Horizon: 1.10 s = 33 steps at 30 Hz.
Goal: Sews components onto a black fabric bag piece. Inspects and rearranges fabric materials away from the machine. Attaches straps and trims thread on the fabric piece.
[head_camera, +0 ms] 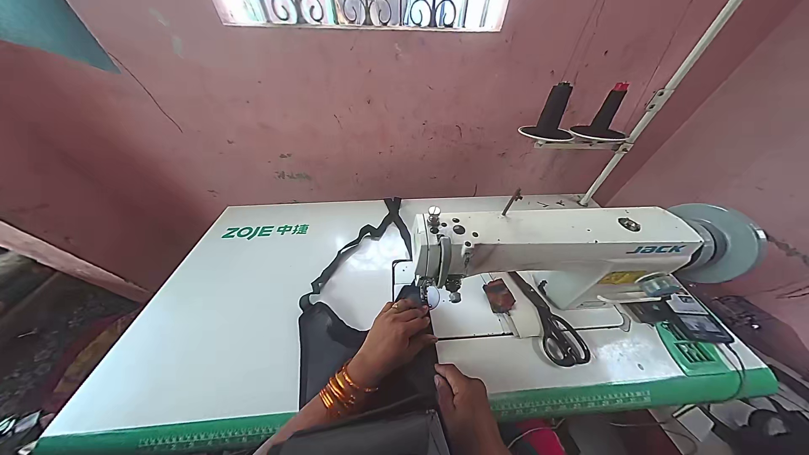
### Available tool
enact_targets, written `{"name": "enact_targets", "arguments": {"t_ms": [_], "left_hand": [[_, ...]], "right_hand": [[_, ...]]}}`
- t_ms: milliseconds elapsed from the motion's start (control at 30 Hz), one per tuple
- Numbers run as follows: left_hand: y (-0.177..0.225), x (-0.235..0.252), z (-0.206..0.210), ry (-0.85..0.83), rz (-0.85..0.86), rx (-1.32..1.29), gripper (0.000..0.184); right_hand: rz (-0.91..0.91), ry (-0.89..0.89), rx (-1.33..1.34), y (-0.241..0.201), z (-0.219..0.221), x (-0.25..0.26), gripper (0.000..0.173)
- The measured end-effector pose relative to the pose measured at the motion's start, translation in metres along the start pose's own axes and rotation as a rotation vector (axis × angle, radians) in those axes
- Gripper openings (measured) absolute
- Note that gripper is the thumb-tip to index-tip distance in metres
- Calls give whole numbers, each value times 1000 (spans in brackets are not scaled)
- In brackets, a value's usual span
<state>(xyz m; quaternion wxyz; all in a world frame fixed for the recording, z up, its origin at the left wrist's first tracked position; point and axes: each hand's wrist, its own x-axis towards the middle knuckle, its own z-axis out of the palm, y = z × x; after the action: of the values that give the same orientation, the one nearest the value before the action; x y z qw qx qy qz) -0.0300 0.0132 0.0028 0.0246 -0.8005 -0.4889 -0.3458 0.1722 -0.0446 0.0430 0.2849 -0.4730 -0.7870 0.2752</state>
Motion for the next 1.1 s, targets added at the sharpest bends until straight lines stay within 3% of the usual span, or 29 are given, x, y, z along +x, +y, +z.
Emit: {"name": "enact_targets", "arguments": {"t_ms": [200,333,433,500,567,667,733,800,867,933,967,1033,1100], "left_hand": [[-35,33,-2,-20,-55,-76,33],[-48,52,-17,-247,-231,-93,75],[-62,66,-19,-383,-277,-77,91],[-64,73,-25,-458,-285,-58,91],[-39,82,-41,-585,-391,-9,75],[46,73,-59,-679,-597,56,27],[100,57,-71,-846,-655,-18,31],[118,43,-68,-948,-653,-94,40],[113,26,-57,-806,-705,-161,53],[102,13,-48,-568,-769,-218,51],[97,7,-46,-444,-790,-274,43],[87,-6,-42,-177,-802,-432,22],[81,-16,-40,-16,-797,-530,12]], "right_hand": [[-60,82,-26,9,14,52,18],[19,3,-3,5,13,84,19],[104,-92,5,3,9,103,19],[162,-161,8,2,5,112,19],[195,-224,22,4,2,116,18],[128,-289,44,13,-14,113,21],[7,-145,-73,20,-31,103,23],[1,72,-359,36,-48,108,28],[169,59,-566,53,-58,123,32],[172,64,-611,60,-61,130,23],[59,95,-537,60,-60,127,21],[-359,216,-295,54,-44,118,16],[-627,126,-132,42,-19,113,19]]}}
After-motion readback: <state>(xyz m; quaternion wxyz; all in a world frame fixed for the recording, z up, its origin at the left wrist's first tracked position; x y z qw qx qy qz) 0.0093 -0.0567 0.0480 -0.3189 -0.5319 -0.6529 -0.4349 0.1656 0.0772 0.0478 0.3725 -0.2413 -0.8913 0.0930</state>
